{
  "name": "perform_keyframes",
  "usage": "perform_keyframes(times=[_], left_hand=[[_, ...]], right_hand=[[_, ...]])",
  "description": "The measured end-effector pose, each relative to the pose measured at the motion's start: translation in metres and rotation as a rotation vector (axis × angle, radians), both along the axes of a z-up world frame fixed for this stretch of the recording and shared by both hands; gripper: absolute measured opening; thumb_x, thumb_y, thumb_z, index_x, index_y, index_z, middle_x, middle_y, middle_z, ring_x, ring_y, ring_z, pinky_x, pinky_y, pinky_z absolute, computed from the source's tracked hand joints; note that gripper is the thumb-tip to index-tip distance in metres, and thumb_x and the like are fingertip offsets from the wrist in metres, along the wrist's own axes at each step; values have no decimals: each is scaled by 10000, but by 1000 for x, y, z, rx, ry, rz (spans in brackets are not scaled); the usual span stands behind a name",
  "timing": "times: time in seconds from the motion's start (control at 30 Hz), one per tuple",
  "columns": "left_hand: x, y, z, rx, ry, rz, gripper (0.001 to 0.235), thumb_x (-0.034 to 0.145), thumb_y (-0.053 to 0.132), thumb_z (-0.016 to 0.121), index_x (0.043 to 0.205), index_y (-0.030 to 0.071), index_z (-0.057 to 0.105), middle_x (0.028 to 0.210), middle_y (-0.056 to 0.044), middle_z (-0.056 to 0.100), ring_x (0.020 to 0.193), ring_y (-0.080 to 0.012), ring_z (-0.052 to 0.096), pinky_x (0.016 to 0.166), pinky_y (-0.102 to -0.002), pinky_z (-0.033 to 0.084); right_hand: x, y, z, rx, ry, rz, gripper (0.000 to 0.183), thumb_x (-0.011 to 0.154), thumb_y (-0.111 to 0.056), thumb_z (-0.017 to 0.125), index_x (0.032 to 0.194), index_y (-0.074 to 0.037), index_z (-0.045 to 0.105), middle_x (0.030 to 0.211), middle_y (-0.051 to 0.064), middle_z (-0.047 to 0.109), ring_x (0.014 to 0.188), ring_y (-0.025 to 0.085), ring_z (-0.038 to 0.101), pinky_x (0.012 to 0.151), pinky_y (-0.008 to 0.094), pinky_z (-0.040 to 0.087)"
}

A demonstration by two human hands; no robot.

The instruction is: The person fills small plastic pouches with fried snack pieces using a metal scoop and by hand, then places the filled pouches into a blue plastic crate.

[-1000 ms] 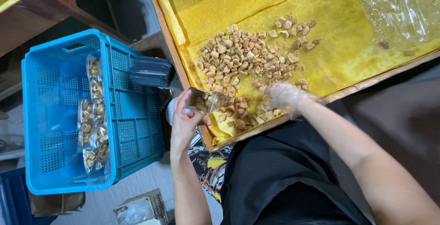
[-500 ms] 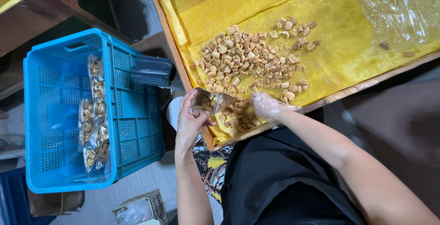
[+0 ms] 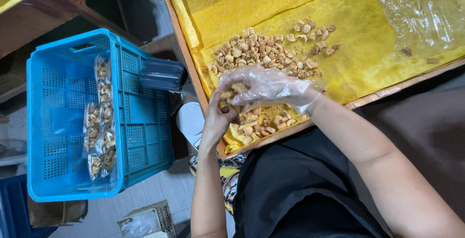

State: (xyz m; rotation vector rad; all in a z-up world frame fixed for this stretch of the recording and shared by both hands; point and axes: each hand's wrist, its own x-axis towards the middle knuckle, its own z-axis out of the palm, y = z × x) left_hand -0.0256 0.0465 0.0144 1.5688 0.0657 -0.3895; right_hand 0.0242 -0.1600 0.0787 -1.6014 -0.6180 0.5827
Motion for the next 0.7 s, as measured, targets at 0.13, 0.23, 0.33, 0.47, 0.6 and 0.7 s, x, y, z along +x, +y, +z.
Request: perform_keyframes(times=[0.13, 0.23, 0.33, 0.47, 0.6, 0.7], left_hand=[[-1, 1, 0, 70, 2, 0, 711, 775, -134, 551, 1467, -27, 433, 1519, -137, 372, 828, -226, 718, 607, -322, 664], [-2, 6, -2, 48, -28, -20, 741, 755, -141, 544, 1480, -33, 436, 1552, -113, 348, 761, -185, 693, 606, -313, 651], [0, 11, -7, 20, -43, -33, 728, 782, -133, 557, 1489, -46, 409, 1574, -101, 323, 674, -162, 672, 608, -307, 638], [3, 15, -12, 4, -56, -40, 715, 804, -130, 571, 1489, -52, 382, 1581, -103, 325, 641, -143, 669, 614, -310, 647], [0, 13, -12, 5, -51, -34, 732, 779, -139, 559, 1487, -52, 392, 1578, -103, 325, 621, -153, 667, 591, -310, 627], [0, 11, -11, 26, -63, -39, 737, 780, -143, 562, 1491, -52, 391, 1575, -109, 335, 634, -149, 665, 610, -310, 638]], right_hand=[[2, -7, 10, -92, -134, 31, 630, 887, -515, 674, 1371, -113, 639, 1298, 98, 693, 1068, 107, 669, 732, 263, 643], [-8, -28, 15, -116, 214, -247, 534, 849, -462, 682, 1286, -154, 700, 1327, -1, 716, 705, 179, 688, 649, 288, 622], [-16, -70, 6, -434, 254, -388, 342, 890, -335, 675, 1151, -139, 779, 1065, 42, 815, 655, 145, 703, 630, 279, 610], [-18, -100, -49, -1152, 299, -91, 322, 946, -264, 645, 1259, -216, 704, 1119, 11, 745, 700, 142, 705, 634, 328, 613], [-48, -93, -119, -1266, 247, 105, 326, 928, -203, 644, 1246, -144, 682, 1084, 75, 735, 722, 168, 680, 657, 336, 593], [-59, -72, -171, -1171, 155, 113, 330, 914, -158, 643, 1236, -89, 666, 1058, 122, 727, 737, 187, 661, 674, 343, 579]])
